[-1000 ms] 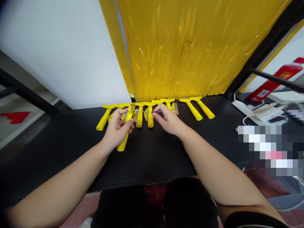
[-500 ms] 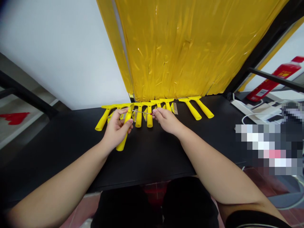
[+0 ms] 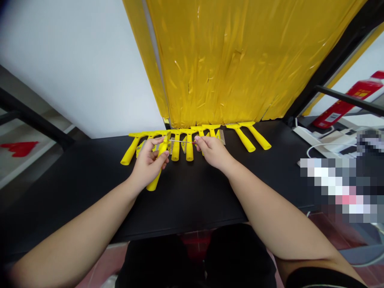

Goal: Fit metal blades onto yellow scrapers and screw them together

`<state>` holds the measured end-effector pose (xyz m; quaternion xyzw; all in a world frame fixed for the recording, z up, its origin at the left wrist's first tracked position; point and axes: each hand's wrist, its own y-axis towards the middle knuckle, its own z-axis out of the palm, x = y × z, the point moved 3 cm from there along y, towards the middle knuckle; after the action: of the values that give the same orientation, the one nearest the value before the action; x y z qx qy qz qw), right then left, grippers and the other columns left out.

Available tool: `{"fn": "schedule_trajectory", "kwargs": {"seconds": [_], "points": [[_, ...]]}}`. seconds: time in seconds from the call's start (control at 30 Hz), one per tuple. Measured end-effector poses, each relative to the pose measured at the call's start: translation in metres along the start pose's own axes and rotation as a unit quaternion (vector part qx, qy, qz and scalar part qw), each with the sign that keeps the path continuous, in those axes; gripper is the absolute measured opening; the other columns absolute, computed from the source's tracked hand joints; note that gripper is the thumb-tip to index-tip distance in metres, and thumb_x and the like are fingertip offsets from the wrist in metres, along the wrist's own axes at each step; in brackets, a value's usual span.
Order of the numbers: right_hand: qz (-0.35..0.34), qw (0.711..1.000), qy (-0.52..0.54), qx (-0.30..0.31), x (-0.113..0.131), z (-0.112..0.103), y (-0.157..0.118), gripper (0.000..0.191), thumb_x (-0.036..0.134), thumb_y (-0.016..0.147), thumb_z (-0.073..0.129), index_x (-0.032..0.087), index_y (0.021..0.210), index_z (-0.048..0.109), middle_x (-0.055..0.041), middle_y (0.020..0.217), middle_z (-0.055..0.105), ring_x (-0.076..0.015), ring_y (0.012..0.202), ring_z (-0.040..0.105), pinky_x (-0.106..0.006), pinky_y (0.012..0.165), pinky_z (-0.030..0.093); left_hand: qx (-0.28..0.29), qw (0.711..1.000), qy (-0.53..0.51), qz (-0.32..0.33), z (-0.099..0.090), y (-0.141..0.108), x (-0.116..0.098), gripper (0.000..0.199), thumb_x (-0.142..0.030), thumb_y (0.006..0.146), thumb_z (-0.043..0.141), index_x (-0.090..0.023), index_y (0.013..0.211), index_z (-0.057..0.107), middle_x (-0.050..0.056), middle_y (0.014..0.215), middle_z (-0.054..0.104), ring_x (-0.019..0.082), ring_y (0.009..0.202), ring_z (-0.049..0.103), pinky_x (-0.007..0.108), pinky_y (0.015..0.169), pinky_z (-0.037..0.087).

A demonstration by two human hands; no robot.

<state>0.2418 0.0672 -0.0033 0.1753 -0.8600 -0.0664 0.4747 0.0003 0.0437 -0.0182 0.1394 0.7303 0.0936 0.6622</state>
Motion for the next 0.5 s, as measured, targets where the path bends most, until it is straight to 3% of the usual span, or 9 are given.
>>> {"fn": "schedule_trajectory", "kwargs": {"seconds": [0.1,0.2,0.27,0.4,0.5], "points": [[-0.040,0.997,0.051,0.029,0.0060,0.0060,-0.0048,0.031,0.052,0.105,0.051,0.024,0.092,0.057,0.0018,0.075,0.055,-0.0180,0.069,0.051,-0.033,0.069,0.039,-0.001,1.000,0.001,-0.028,-0.0016,0.0019,0.0031,0.042,-0.023,0.087,0.077,-0.026,0.125,0.060,0.008,0.113,0.070,0.010,0.062,0.063,0.020,0.044,0.051],[-0.072,0.995,0.062,0.020,0.0094,0.0074,-0.0082,0.023,0.046,0.101,0.062,0.026,0.106,0.051,0.0046,0.076,0.053,-0.0170,0.066,0.048,-0.031,0.065,0.038,-0.007,0.999,-0.004,-0.046,-0.0031,0.0032,0.0056,0.041,-0.025,0.089,0.075,-0.026,0.126,0.057,-0.001,0.081,0.062,0.013,0.060,0.062,0.021,0.046,0.051],[-0.057,0.998,0.032,-0.006,0.0064,0.0052,-0.0064,0.023,0.047,0.103,0.058,0.025,0.097,0.054,0.0033,0.074,0.053,-0.0174,0.066,0.049,-0.032,0.065,0.037,-0.001,0.999,-0.005,-0.045,-0.0020,0.0023,0.0054,0.042,-0.026,0.089,0.076,-0.026,0.127,0.057,-0.001,0.081,0.060,0.013,0.061,0.062,0.021,0.046,0.051],[-0.006,1.000,0.018,0.002,0.0000,0.0047,-0.0016,0.052,0.056,0.110,0.039,0.023,0.073,0.054,0.0011,0.065,0.049,-0.0173,0.064,0.047,-0.034,0.065,0.037,0.014,1.000,0.007,-0.027,0.0007,-0.0005,0.0025,0.041,-0.026,0.089,0.075,-0.026,0.126,0.056,0.003,0.098,0.065,0.012,0.062,0.063,0.022,0.046,0.051],[-0.049,0.998,0.044,0.019,0.0053,0.0066,-0.0041,0.034,0.055,0.105,0.052,0.023,0.093,0.058,0.0035,0.069,0.050,-0.0164,0.063,0.046,-0.031,0.064,0.037,0.006,0.999,0.001,-0.035,0.0001,-0.0002,0.0017,0.041,-0.026,0.091,0.074,-0.026,0.126,0.055,-0.001,0.084,0.061,0.012,0.061,0.062,0.021,0.047,0.052]]}}
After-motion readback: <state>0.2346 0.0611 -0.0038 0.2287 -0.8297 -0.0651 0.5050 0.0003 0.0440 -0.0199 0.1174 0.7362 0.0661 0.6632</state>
